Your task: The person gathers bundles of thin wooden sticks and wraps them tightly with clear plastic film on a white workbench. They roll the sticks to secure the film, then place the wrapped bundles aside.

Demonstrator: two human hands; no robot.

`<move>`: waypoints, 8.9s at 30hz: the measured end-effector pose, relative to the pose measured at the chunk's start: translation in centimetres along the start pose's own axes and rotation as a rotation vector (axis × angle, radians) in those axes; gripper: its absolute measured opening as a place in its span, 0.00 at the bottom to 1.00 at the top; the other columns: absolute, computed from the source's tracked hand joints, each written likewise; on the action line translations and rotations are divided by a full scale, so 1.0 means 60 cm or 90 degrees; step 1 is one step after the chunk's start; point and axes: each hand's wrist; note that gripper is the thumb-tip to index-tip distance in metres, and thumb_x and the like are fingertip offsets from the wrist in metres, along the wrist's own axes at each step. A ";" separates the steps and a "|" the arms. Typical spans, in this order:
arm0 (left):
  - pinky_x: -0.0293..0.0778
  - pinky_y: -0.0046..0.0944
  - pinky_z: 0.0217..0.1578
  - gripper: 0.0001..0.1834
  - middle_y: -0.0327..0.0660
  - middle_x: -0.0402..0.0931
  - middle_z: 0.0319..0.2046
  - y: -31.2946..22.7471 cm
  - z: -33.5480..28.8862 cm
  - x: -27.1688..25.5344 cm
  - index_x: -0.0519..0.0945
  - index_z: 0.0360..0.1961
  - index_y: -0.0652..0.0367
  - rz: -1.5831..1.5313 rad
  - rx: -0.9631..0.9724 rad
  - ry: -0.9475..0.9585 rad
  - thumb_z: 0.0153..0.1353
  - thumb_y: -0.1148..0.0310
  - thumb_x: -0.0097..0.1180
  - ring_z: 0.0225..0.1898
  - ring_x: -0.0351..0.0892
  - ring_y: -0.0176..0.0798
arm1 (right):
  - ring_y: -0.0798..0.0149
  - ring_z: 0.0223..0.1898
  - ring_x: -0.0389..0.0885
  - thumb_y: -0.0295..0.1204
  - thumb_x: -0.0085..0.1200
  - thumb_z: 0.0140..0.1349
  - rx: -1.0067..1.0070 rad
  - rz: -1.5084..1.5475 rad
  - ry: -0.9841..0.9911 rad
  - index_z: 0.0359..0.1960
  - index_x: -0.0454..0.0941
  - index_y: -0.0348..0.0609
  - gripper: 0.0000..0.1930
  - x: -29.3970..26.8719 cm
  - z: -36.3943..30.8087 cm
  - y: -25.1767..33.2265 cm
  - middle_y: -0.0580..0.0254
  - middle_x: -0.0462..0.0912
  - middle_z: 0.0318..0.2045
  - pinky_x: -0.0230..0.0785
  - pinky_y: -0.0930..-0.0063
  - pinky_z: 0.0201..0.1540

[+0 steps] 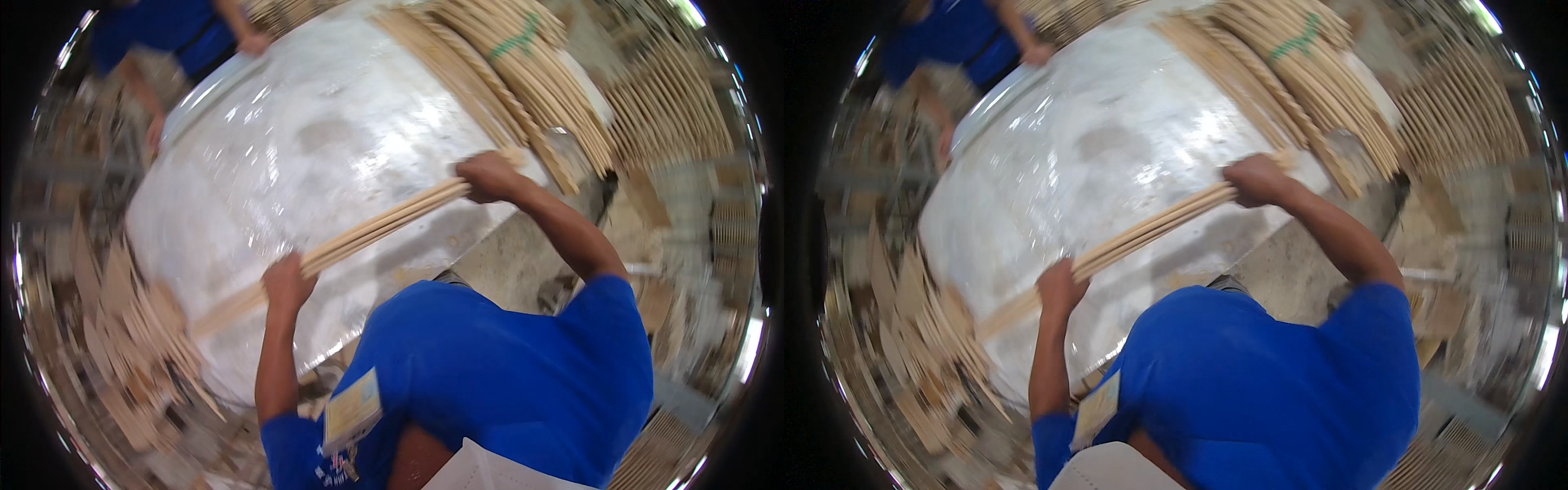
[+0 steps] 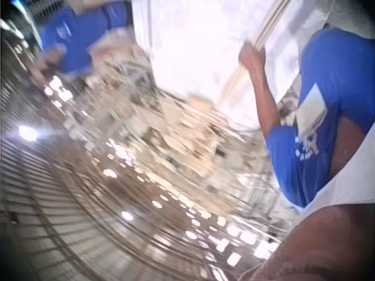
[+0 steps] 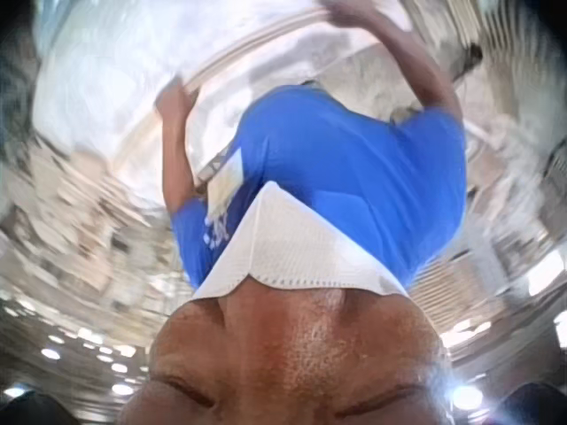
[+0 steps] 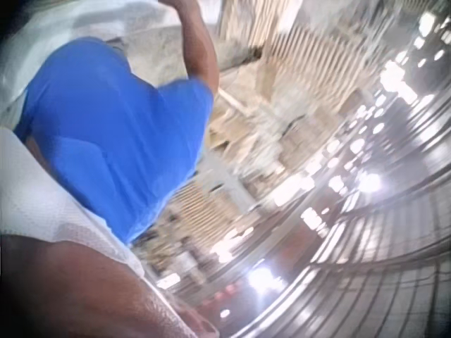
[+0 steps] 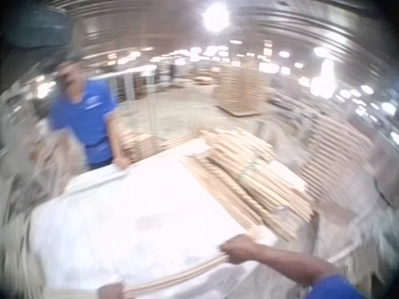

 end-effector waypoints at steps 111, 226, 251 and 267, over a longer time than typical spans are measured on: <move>0.81 0.60 0.44 0.20 0.48 0.86 0.39 -0.018 0.151 0.133 0.80 0.46 0.56 -0.289 -0.017 0.298 0.54 0.61 0.71 0.44 0.87 0.59 | 0.34 0.72 0.70 0.57 0.71 0.62 -0.271 0.169 -0.128 0.64 0.84 0.54 0.34 0.260 0.618 0.112 0.48 0.77 0.71 0.69 0.44 0.69; 0.82 0.56 0.53 0.26 0.53 0.89 0.43 -0.027 0.064 0.168 0.84 0.50 0.54 -0.101 -0.047 0.330 0.49 0.59 0.71 0.50 0.88 0.58 | 0.71 0.32 0.85 0.44 0.54 0.80 0.343 0.692 0.282 0.40 0.85 0.37 0.21 0.270 -0.001 0.050 0.65 0.86 0.30 0.80 0.73 0.39; 0.84 0.49 0.41 0.21 0.48 0.89 0.29 -0.021 0.133 0.171 0.90 0.36 0.60 -0.175 -0.047 0.520 0.47 0.54 0.71 0.34 0.90 0.50 | 0.48 0.65 0.74 0.48 0.73 0.59 -0.077 0.153 -0.138 0.67 0.75 0.51 0.36 0.294 0.094 0.176 0.56 0.79 0.60 0.59 0.45 0.74; 0.85 0.50 0.46 0.36 0.58 0.89 0.37 -0.081 0.141 0.188 0.85 0.35 0.72 -0.303 -0.428 0.166 0.69 0.39 0.63 0.43 0.92 0.55 | 0.49 0.61 0.76 0.43 0.75 0.57 -0.148 0.136 -0.195 0.62 0.76 0.51 0.33 0.310 0.093 0.168 0.57 0.80 0.55 0.62 0.45 0.71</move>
Point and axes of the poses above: each hand's wrist, its own z-axis towards the middle knuckle, its own x-axis out of the palm, y = z × x
